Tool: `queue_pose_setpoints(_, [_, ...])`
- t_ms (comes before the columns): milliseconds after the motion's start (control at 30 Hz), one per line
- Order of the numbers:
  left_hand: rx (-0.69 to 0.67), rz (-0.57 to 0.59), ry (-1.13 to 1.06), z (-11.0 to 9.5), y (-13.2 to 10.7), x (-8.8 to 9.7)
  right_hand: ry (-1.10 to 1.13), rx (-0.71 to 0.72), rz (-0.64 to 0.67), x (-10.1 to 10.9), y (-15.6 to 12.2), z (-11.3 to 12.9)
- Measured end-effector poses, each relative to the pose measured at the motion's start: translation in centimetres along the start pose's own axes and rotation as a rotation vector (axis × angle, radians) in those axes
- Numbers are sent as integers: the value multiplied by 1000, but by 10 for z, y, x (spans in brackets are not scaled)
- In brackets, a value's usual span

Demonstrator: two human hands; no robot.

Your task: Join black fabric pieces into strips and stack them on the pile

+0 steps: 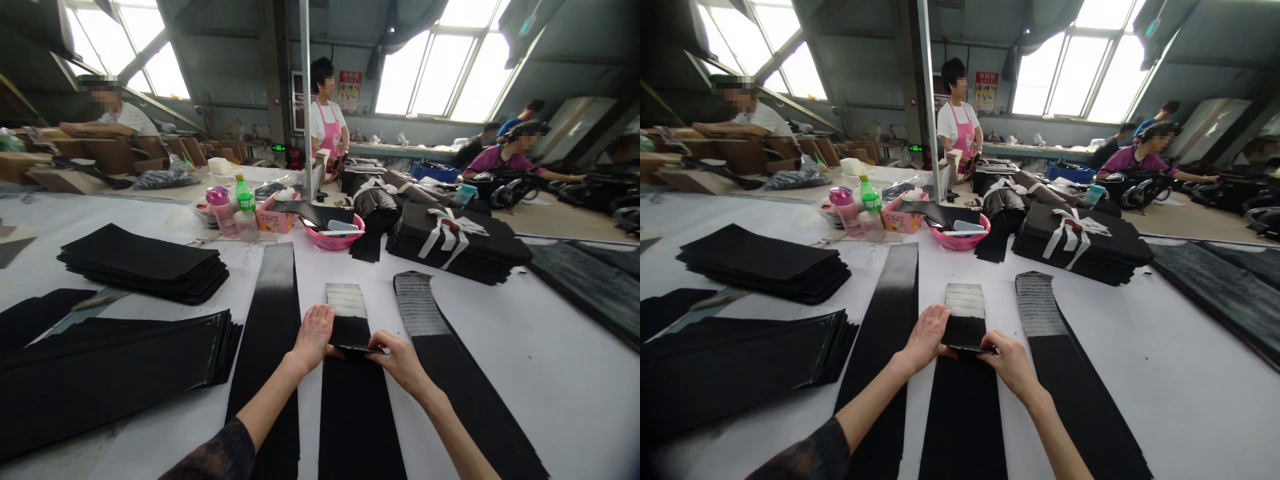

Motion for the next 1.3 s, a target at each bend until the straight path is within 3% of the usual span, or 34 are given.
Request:
queue_pose_setpoints(233, [64, -52, -115, -6, -14, 7, 652, -196, 150, -19, 14, -34])
queue_pose_setpoints(400, [105, -31, -282, -10, -25, 7, 861, -357, 143, -40, -5, -37])
queue_pose_setpoints(467, [175, -5, -354, -6, -31, -1, 836, -434, 98, -47, -20, -37])
queue_pose_setpoints(667, [364, 131, -488, 6, -53, -27, 384, -499, -29, -57, -67, -37])
queue_pose_setpoints(733, [373, 134, -451, 2, -59, -24, 338, -493, -33, -59, -76, -33])
queue_pose_setpoints(833, [283, 36, -177, -15, -65, -5, 202, -468, -21, -55, -85, -21])
queue_pose_setpoints(933, [91, -39, 74, -41, -69, 2, -45, -430, 77, -47, -85, -8])
queue_pose_setpoints(1000, [-19, -25, 116, -51, -72, -6, -177, -366, 158, -35, -80, -6])
queue_pose_setpoints(1067, [-68, -5, 121, -54, -75, -16, -269, -297, 141, -10, -69, -13])
queue_pose_setpoints(1200, [-88, 22, 119, -52, -82, -27, -427, -279, -66, 62, -41, -59])
queue_pose_setpoints(1300, [-103, 28, 126, -51, -85, -27, -484, -276, -95, 87, -25, -96])
Point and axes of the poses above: each hand's wrist, its own y-axis towards the middle knuckle, its own x-axis out of the back of the hand, z = x × y, the point moved 8 cm from there along y, towards the middle knuckle, and after that the axes turned 3 degrees about -x, right-handed, at the moved point
